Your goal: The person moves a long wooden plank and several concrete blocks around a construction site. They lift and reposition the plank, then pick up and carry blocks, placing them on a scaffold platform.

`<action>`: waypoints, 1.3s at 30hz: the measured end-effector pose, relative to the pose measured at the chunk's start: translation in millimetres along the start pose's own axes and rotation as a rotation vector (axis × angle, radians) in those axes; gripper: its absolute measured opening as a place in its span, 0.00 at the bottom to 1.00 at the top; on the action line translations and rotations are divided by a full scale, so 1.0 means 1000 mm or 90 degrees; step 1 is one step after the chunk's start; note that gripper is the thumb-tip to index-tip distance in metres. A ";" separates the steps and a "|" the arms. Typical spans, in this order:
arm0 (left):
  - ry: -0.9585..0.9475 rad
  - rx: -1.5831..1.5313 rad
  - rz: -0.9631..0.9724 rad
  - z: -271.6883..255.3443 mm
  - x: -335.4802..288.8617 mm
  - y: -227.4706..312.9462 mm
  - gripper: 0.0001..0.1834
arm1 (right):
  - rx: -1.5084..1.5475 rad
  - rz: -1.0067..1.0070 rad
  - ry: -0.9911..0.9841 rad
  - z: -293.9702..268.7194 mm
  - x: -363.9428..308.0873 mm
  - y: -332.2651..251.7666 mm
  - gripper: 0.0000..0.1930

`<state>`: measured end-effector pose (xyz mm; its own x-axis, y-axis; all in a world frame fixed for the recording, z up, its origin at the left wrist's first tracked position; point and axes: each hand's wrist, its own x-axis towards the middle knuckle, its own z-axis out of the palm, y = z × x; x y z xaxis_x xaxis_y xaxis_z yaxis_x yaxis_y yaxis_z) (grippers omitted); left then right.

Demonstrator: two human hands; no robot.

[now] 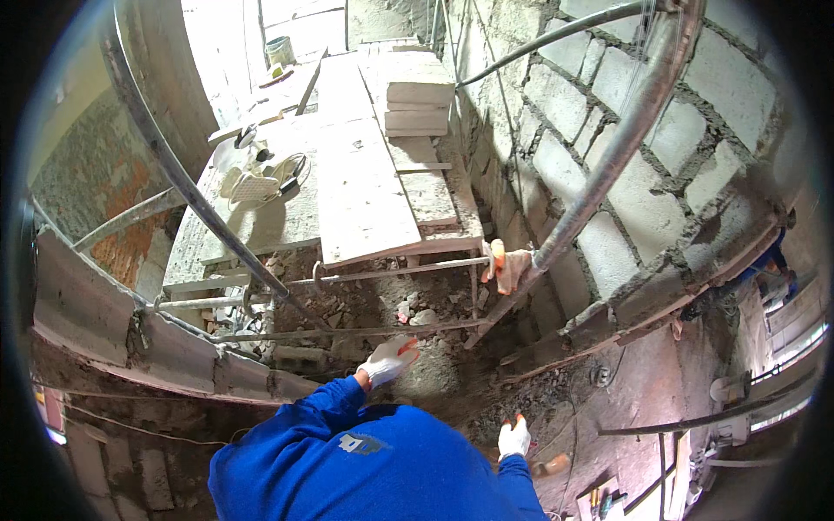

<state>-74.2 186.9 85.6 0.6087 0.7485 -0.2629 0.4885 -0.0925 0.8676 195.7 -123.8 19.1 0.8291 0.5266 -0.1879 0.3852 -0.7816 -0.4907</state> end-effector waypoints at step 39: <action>0.240 -0.932 -0.033 -0.029 -0.021 0.119 0.26 | 0.800 -0.156 -0.436 0.004 0.083 -0.239 0.30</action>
<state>-47.3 179.4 206.5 0.3094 0.8709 -0.3818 -0.6694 0.4846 0.5630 170.9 108.1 117.1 0.3050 0.9359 -0.1759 -0.4151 -0.0356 -0.9091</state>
